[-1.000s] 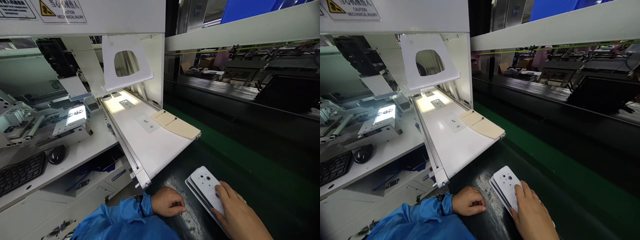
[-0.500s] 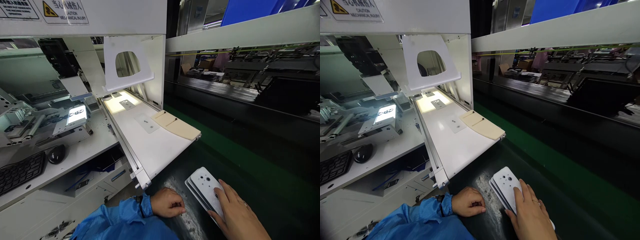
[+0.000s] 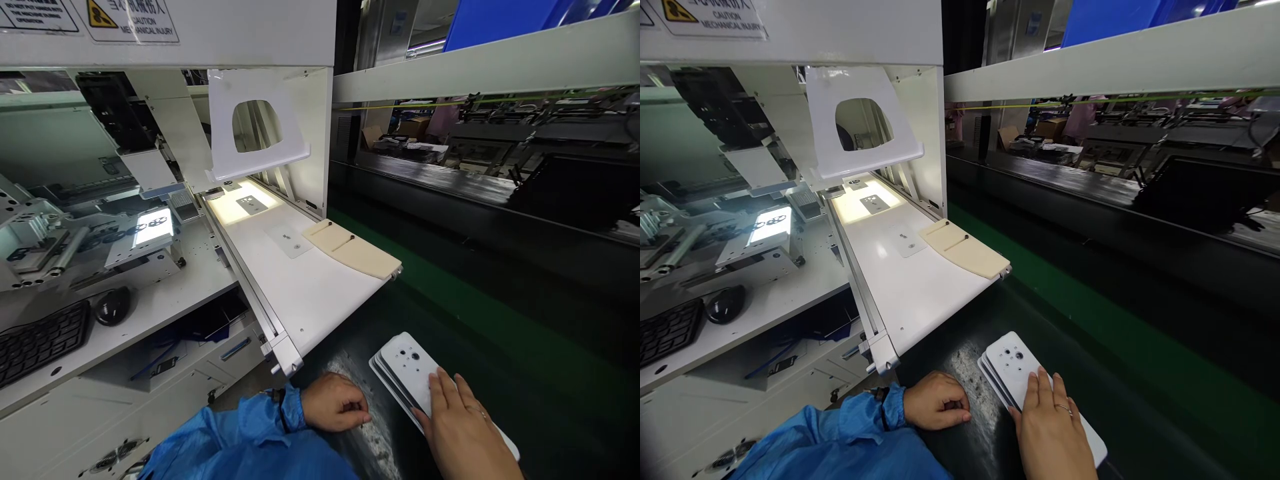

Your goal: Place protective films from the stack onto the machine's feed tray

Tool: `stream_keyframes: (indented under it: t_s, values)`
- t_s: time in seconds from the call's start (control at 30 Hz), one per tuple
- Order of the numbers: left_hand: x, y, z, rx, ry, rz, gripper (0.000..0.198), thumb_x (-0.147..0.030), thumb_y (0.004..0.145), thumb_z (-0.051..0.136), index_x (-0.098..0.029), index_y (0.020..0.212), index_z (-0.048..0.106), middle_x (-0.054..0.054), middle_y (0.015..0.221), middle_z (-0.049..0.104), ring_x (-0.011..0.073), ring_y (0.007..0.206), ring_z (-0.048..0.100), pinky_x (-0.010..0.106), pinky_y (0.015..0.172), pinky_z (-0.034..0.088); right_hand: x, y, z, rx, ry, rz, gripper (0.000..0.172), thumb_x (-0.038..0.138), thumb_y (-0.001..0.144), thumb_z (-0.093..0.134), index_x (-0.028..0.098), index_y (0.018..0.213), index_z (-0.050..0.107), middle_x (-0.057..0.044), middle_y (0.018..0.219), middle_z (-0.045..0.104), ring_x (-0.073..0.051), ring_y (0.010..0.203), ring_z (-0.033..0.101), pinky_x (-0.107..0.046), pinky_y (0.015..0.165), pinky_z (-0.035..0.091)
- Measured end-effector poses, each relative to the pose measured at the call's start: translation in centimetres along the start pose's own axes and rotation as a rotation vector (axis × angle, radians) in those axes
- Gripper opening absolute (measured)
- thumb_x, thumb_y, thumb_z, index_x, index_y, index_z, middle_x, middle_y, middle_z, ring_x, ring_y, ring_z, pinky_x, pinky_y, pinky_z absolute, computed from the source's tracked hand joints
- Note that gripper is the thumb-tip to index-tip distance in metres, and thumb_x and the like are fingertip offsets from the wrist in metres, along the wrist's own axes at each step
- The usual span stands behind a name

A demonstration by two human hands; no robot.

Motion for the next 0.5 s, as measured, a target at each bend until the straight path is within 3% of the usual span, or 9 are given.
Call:
stream_keyframes:
  t_s: [0.17, 0.27, 0.37, 0.5]
  values:
    - [0.0, 0.0, 0.0, 0.003, 0.003, 0.007, 0.018, -0.034, 0.095, 0.063, -0.017, 0.088, 0.068, 0.002, 0.074, 0.072, 0.0135, 0.072, 0.068, 0.020, 0.069, 0.049, -0.3, -0.5, 3.5, 0.066, 0.051, 0.006, 0.045, 0.018, 0.087, 0.038, 0.003, 0.115, 0.071, -0.025, 0.127, 0.063, -0.041, 0.120, 0.060, -0.058, 0.094, 0.056]
    - [-0.1, 0.0, 0.0, 0.007, 0.002, 0.010, 0.018, -0.033, 0.094, 0.063, -0.017, 0.088, 0.068, 0.002, 0.074, 0.072, 0.0134, 0.072, 0.068, 0.020, 0.069, 0.049, -0.3, -0.7, 3.9, 0.072, 0.050, -0.016, 0.045, 0.013, 0.084, 0.040, 0.005, 0.116, 0.071, -0.023, 0.125, 0.065, -0.039, 0.113, 0.064, -0.055, 0.094, 0.056]
    - [-0.1, 0.0, -0.1, 0.003, 0.011, 0.008, 0.017, -0.032, 0.093, 0.065, -0.016, 0.087, 0.068, 0.003, 0.074, 0.072, 0.0132, 0.071, 0.068, 0.020, 0.067, 0.048, -0.2, -0.4, 2.1, 0.070, 0.059, -0.019, 0.046, 0.013, 0.087, 0.035, 0.003, 0.112, 0.072, -0.025, 0.121, 0.066, -0.036, 0.106, 0.068, -0.049, 0.088, 0.060]
    - [0.0, 0.0, 0.0, 0.000, 0.018, 0.008, 0.019, -0.034, 0.095, 0.062, -0.017, 0.088, 0.068, 0.003, 0.075, 0.073, 0.0134, 0.072, 0.069, 0.020, 0.068, 0.049, -0.3, -0.2, -1.8, 0.074, 0.121, -0.030, 0.049, 0.010, 0.086, 0.030, 0.011, 0.107, 0.075, -0.017, 0.110, 0.073, -0.028, 0.098, 0.072, -0.039, 0.080, 0.063]
Point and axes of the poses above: each hand's wrist, its own y-axis towards the middle knuckle, its own z-axis out of the palm, x = y × z, the point moved 7 cm from there along y, towards the middle knuckle
